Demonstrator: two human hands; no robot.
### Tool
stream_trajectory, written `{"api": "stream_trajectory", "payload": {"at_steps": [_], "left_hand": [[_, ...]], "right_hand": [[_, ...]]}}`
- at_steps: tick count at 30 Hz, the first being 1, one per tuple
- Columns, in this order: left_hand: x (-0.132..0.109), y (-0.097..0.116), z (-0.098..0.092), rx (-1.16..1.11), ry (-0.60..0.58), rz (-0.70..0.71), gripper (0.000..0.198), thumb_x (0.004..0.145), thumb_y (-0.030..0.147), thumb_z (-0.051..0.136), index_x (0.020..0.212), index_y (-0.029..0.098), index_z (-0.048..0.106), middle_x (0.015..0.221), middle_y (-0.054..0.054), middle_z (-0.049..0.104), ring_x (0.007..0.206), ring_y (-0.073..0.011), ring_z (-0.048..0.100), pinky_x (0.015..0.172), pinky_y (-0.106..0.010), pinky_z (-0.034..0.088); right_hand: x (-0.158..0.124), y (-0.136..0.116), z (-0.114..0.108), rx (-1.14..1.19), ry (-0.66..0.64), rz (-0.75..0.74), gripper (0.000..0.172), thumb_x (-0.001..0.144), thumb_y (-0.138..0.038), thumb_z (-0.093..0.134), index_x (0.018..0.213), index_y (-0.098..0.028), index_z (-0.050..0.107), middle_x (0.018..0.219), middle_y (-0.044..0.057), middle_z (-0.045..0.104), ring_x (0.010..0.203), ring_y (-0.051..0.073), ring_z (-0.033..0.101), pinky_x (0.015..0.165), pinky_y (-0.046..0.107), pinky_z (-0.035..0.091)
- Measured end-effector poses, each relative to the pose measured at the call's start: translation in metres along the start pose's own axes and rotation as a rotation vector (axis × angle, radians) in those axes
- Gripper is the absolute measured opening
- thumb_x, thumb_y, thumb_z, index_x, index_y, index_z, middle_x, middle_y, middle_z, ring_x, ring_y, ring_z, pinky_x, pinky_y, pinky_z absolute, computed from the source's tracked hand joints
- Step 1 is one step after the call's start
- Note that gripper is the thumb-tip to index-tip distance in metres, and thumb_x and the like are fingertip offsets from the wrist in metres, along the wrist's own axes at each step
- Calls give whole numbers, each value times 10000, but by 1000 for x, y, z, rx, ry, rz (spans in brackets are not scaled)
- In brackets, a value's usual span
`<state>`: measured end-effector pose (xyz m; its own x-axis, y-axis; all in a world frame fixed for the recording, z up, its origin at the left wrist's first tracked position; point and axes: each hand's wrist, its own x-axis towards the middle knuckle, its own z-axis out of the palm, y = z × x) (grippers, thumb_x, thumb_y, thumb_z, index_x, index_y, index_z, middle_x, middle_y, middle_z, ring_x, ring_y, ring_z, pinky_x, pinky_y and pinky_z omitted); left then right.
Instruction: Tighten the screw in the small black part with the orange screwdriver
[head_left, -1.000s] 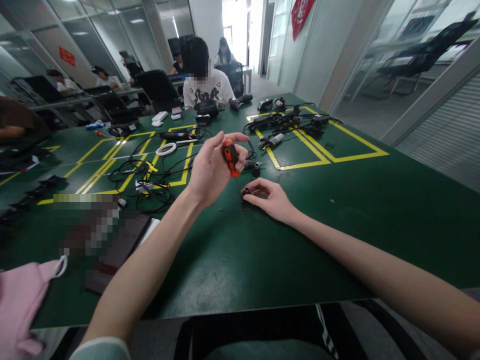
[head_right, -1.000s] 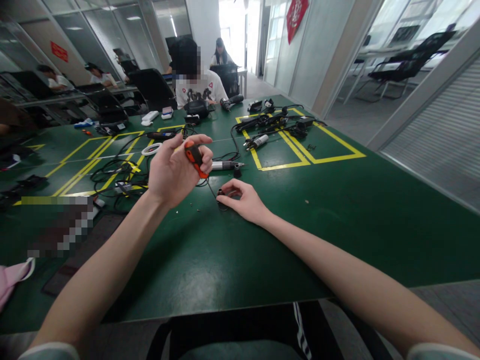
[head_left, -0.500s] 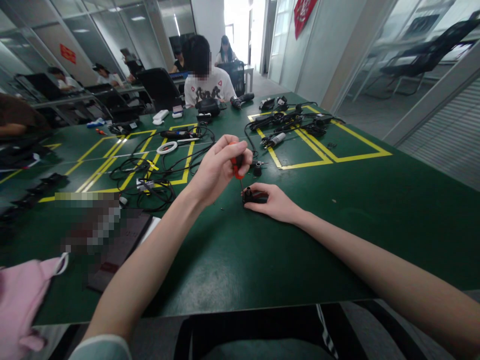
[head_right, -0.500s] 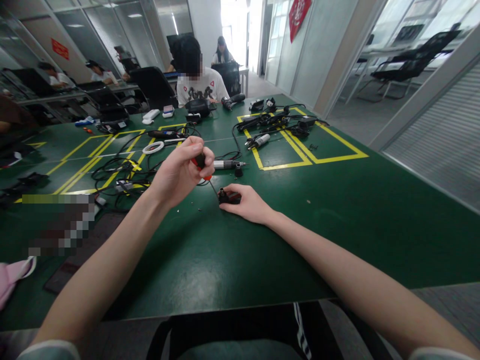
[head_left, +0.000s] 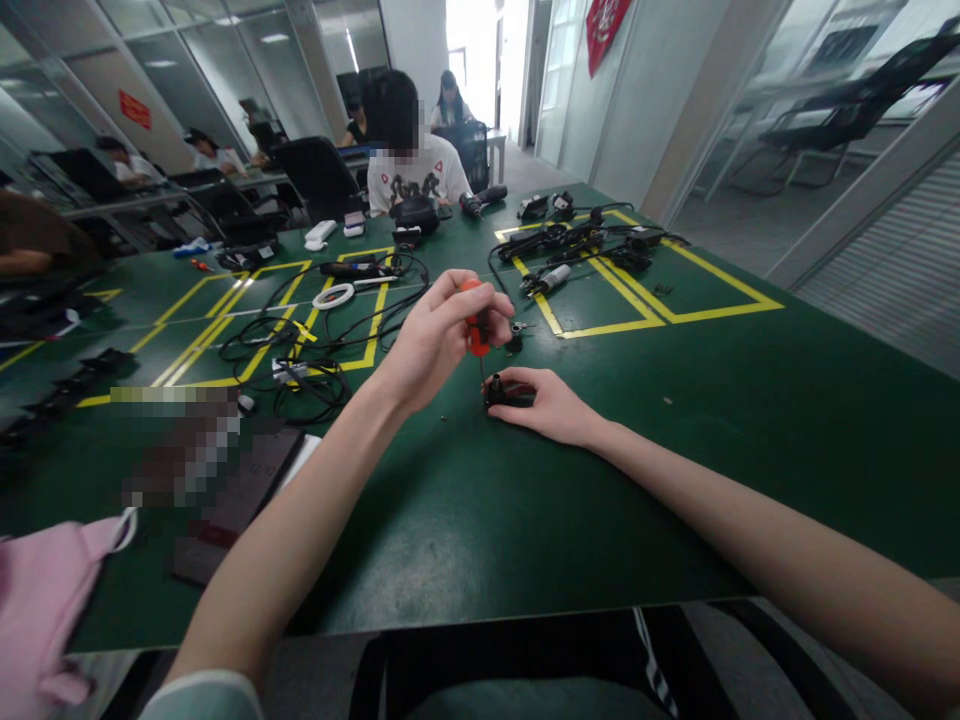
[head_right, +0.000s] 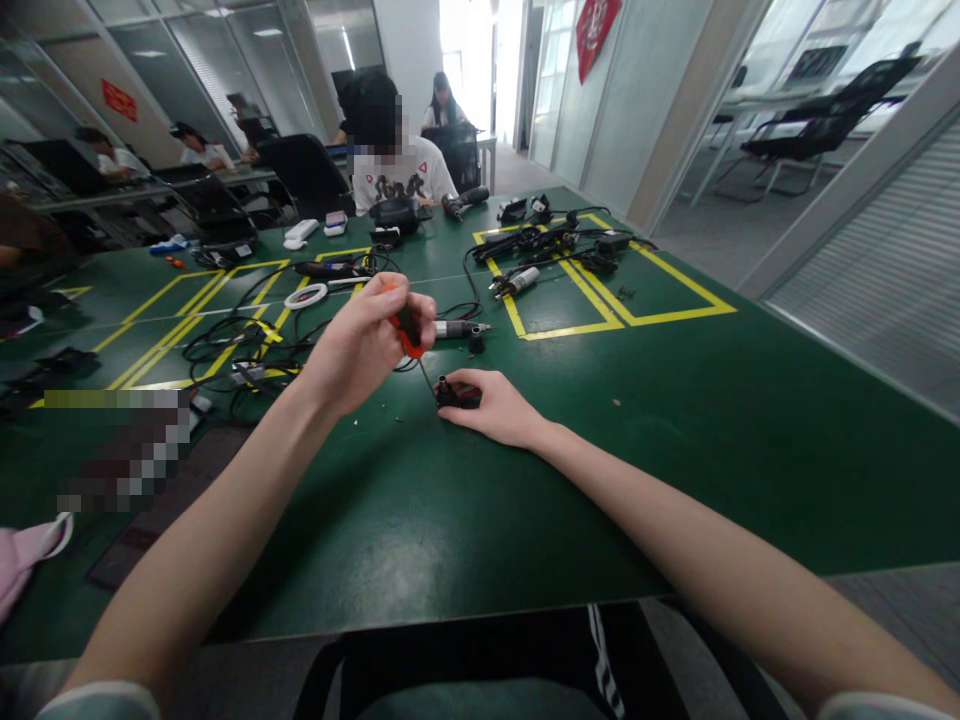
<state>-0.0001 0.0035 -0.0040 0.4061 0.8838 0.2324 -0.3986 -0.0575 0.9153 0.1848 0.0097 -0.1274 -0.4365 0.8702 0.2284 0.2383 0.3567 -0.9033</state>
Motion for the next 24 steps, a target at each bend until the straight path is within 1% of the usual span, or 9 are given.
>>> {"api": "stream_trajectory", "payload": {"at_steps": [3,8,10,13,15,17,19,21,24], "left_hand": [[-1,3,3,32,-24,-14,245,922,386,698,911,197,542,708,24,637,586,-86,536,597,-217,420],[-1,7,4,46,-18,-56,353,993,475,556,938,146,673,707,-10,590,633,-114,543,655,-255,467],[0,6,3,40,-1,-60,304,984,436,581,932,149,669,752,-10,611,679,-112,579,706,-248,492],[-1,1,1,18,-14,-40,210,913,357,705,944,175,605,856,0,671,807,-118,671,818,-246,529],[-1,-1,1,17,-23,-20,278,859,324,778,940,197,544,868,12,691,799,-119,688,782,-240,524],[-1,-1,1,26,-9,-13,323,844,318,798,917,210,502,813,27,678,692,-97,639,678,-222,478],[-1,0,2,35,18,-17,278,875,331,761,904,208,515,745,34,638,616,-80,561,614,-215,426],[0,2,4,33,36,-34,211,927,368,688,904,192,575,709,23,604,609,-87,531,613,-225,427],[1,4,4,23,28,-62,292,987,419,562,912,157,668,724,-13,611,646,-113,560,663,-253,480]], "right_hand": [[0,-2,0,1,-1,12,286,827,-282,822,1093,-185,781,1122,84,819,1003,253,789,1006,453,638],[0,-2,0,10,-1,21,299,827,-284,823,1105,-178,790,1134,89,824,1018,255,789,1032,461,628],[0,-1,0,10,-6,24,307,828,-283,824,1114,-175,791,1143,89,824,1028,255,791,1042,461,626],[-1,-2,0,6,-13,17,302,833,-264,816,1121,-176,788,1151,85,824,1043,254,792,1051,457,624],[-2,-3,0,3,-24,5,298,840,-244,801,1130,-175,784,1155,88,825,1050,256,792,1056,465,623],[-2,-5,0,1,-44,-12,301,849,-222,777,1146,-175,782,1162,88,825,1065,257,791,1065,471,620],[-3,-6,0,0,-65,-32,306,857,-203,754,1160,-178,783,1169,85,826,1080,254,790,1075,472,617],[-2,-7,0,-1,-78,-51,313,862,-194,739,1172,-181,785,1170,83,829,1089,249,789,1084,471,614],[-2,-8,0,8,-87,-67,319,868,-197,727,1182,-176,782,1165,87,830,1092,245,793,1089,467,614]]}}
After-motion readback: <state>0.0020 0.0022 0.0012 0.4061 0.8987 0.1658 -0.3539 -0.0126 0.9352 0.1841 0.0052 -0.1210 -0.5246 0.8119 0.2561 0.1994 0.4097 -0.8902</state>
